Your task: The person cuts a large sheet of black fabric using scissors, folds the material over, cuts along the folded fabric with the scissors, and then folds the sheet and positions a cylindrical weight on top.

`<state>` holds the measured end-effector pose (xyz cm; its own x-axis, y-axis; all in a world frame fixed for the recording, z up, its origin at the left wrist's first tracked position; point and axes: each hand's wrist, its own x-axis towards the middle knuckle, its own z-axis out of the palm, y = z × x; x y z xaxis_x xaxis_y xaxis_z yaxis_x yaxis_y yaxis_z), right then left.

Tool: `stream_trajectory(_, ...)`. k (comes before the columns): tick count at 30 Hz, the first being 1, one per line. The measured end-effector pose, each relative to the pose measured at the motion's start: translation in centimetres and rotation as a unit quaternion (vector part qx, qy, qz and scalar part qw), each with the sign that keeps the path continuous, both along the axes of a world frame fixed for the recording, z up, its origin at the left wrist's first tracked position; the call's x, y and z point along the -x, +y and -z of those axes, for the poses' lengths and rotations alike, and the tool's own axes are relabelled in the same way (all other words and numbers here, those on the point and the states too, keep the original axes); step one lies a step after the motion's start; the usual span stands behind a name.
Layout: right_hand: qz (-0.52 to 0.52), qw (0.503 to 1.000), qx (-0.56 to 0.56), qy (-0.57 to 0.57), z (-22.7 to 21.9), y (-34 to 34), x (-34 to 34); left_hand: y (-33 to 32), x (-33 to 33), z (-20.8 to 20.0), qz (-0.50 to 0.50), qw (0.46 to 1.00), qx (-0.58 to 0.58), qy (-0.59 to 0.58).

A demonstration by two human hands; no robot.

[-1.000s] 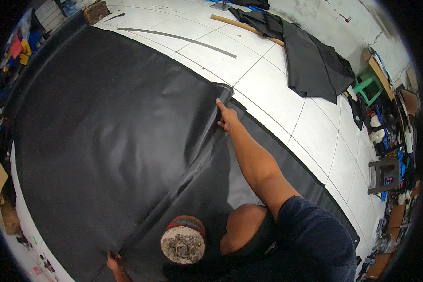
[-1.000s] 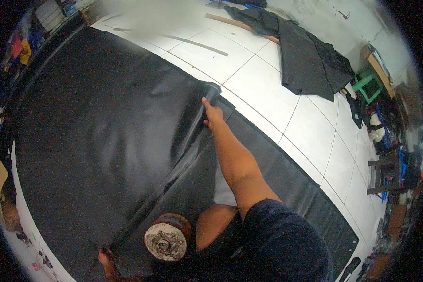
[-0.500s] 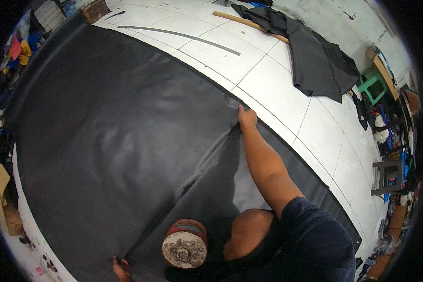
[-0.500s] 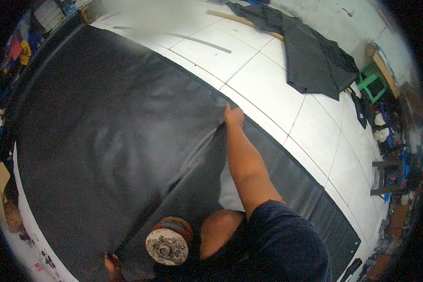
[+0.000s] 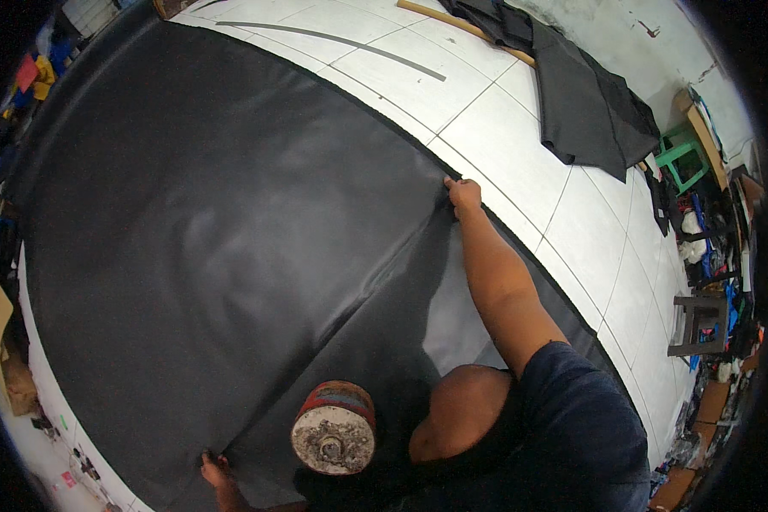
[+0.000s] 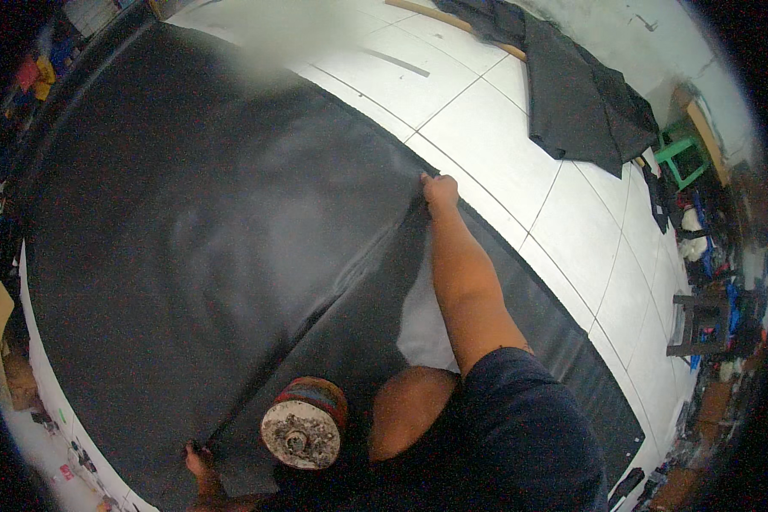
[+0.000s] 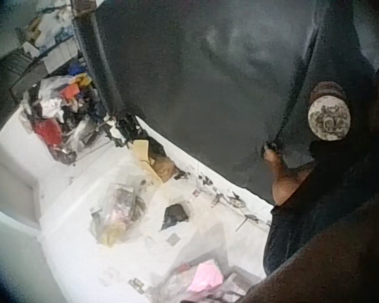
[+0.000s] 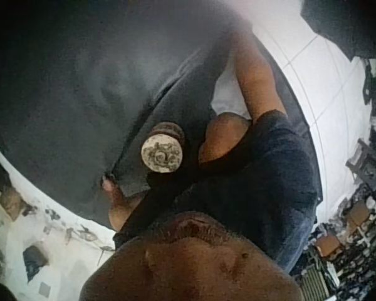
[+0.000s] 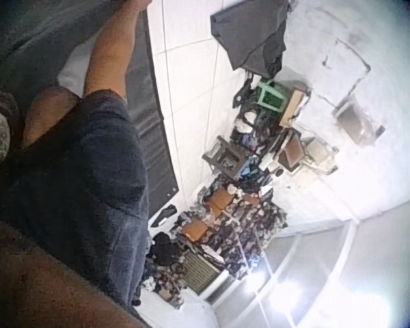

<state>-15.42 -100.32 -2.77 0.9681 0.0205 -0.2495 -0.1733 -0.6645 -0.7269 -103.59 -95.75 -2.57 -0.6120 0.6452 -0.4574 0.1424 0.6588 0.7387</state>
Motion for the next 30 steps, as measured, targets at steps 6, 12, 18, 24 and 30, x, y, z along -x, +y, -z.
stream_trajectory(6, -0.060, 0.984, 0.107, -0.128, -2.7, -0.1, 2.7, -0.3, -2.8, -3.0, -0.022, 0.999, -0.005, -0.041)
stream_trajectory(12, -0.248, 0.912, 0.241, -0.221, -3.0, -2.3, 2.5, -0.8, -3.7, -2.5, -0.070, 0.992, -0.038, -0.099)
stream_trajectory(18, -0.304, 0.878, 0.269, -0.253, -1.8, -2.0, 2.5, -1.2, -0.3, -1.0, 0.035, 0.992, -0.046, -0.108)
stream_trajectory(24, -0.355, 0.869, 0.261, -0.224, -1.1, -1.6, 2.1, -0.8, 0.2, -1.2, -0.019, 0.995, -0.006, -0.098)
stream_trajectory(30, -0.388, 0.861, 0.213, -0.253, 1.0, -1.8, -0.8, -1.3, 2.5, 1.0, 0.040, 0.993, -0.084, -0.075)
